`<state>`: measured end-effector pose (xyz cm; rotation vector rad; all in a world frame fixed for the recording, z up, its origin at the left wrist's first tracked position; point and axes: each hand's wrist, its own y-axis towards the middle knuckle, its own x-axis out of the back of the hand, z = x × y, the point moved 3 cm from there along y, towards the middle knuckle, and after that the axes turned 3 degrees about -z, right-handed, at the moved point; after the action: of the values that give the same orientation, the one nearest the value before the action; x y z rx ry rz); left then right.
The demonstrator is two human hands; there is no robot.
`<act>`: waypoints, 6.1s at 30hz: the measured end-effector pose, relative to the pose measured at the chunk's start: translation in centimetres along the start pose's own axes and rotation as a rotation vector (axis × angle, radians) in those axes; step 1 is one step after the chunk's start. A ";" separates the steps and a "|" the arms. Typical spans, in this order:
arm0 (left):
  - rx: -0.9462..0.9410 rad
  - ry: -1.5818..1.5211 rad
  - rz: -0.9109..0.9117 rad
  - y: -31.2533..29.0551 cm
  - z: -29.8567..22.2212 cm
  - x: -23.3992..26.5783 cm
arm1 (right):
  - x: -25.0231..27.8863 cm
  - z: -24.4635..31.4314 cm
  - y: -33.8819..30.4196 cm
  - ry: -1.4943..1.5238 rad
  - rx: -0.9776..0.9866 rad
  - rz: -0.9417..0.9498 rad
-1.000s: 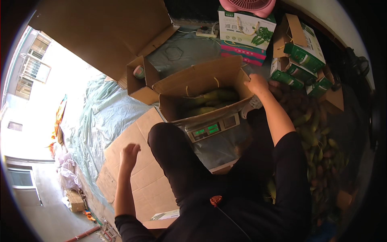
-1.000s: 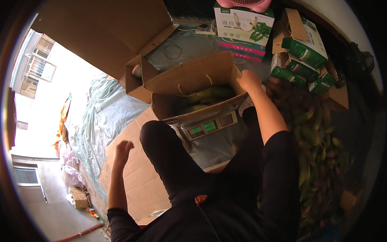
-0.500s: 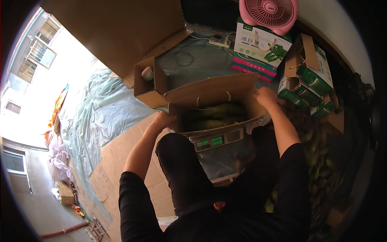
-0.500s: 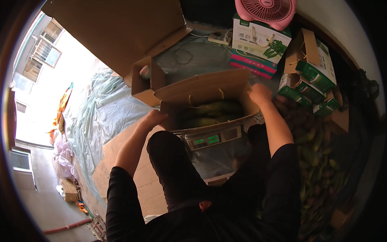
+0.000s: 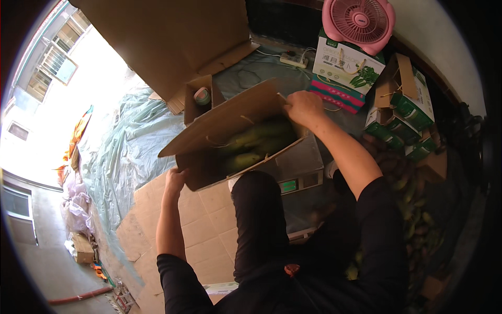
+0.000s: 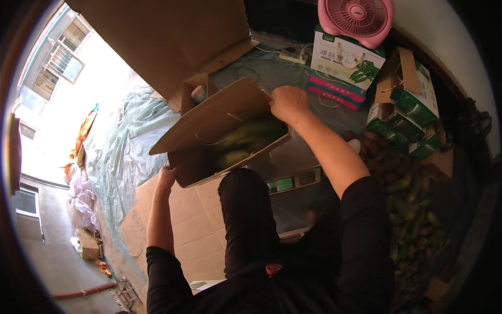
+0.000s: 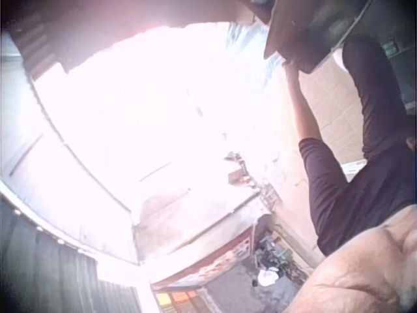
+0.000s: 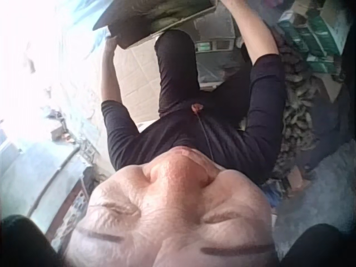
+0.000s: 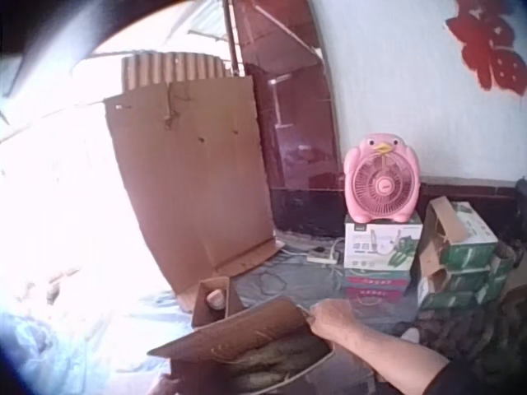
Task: Picking up large green produce items from a pile on the floor, placing them into cardboard boxes, and weighing the boxes on a digital scale.
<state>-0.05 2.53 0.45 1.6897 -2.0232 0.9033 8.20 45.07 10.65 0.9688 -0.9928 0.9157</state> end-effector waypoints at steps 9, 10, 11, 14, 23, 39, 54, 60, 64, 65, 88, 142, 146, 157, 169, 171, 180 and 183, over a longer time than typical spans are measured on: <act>0.156 0.208 -0.422 -13.8 21.8 15.3 | -8.1 20.5 -4.7 0.126 0.373 0.304; 0.155 0.298 -0.513 -16.4 25.6 18.8 | -8.1 24.0 -6.1 0.150 0.438 0.335; 0.213 0.314 -0.419 -15.5 24.3 16.7 | -10.8 23.2 -6.9 0.109 0.419 0.437; 0.390 0.488 -0.345 -20.4 26.9 20.3 | -13.8 27.6 -11.5 0.121 0.482 0.643; -0.128 1.469 -0.002 -31.8 43.1 17.3 | -18.2 31.2 -21.7 0.215 0.523 0.976; -0.116 0.291 0.537 -31.2 18.8 -0.6 | -2.5 13.7 -10.8 0.900 0.264 0.408; -0.306 0.863 0.331 -29.4 32.1 6.5 | -1.5 7.7 -14.5 1.008 0.180 0.288; -0.389 0.837 0.201 -28.3 26.5 6.8 | -1.2 6.9 -15.2 0.998 0.184 0.296; -0.387 0.848 0.089 -30.9 28.1 11.8 | 0.6 5.1 -15.6 0.997 0.203 0.260; -0.381 0.853 0.058 -31.7 28.6 13.2 | 0.4 5.0 -15.8 1.021 0.175 0.264; -0.806 0.622 -0.310 -15.3 20.4 16.6 | 11.1 -6.6 -21.3 0.322 -0.062 -0.482; -0.951 -0.041 0.398 -14.5 -24.6 -20.0 | 0.5 -30.1 -33.0 -0.303 -1.082 0.022; -0.966 -0.056 0.446 -13.9 -24.5 -20.9 | 6.3 -33.4 -36.0 -0.362 -1.179 -0.005; -1.141 0.046 0.189 -12.4 -23.0 -20.8 | 16.7 -26.9 -26.3 -0.317 -0.639 -0.252; -1.373 0.516 -0.061 -14.6 -23.9 -20.0 | 6.7 -11.8 -7.5 -0.181 0.179 -0.296; -1.215 0.669 0.118 -12.9 -21.9 -20.5 | 4.7 -9.2 -6.3 -0.120 0.220 -0.211; -0.983 0.754 0.256 -9.6 -16.9 -21.8 | 4.2 -12.8 -9.3 0.061 -0.005 -0.164; -0.876 0.693 0.328 -9.2 -16.1 -21.5 | 5.8 -19.0 -14.3 0.141 -0.127 -0.242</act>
<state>11.60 28.38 0.93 0.4922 -1.7862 0.4526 27.75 59.60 8.36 0.8828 -0.7852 0.7005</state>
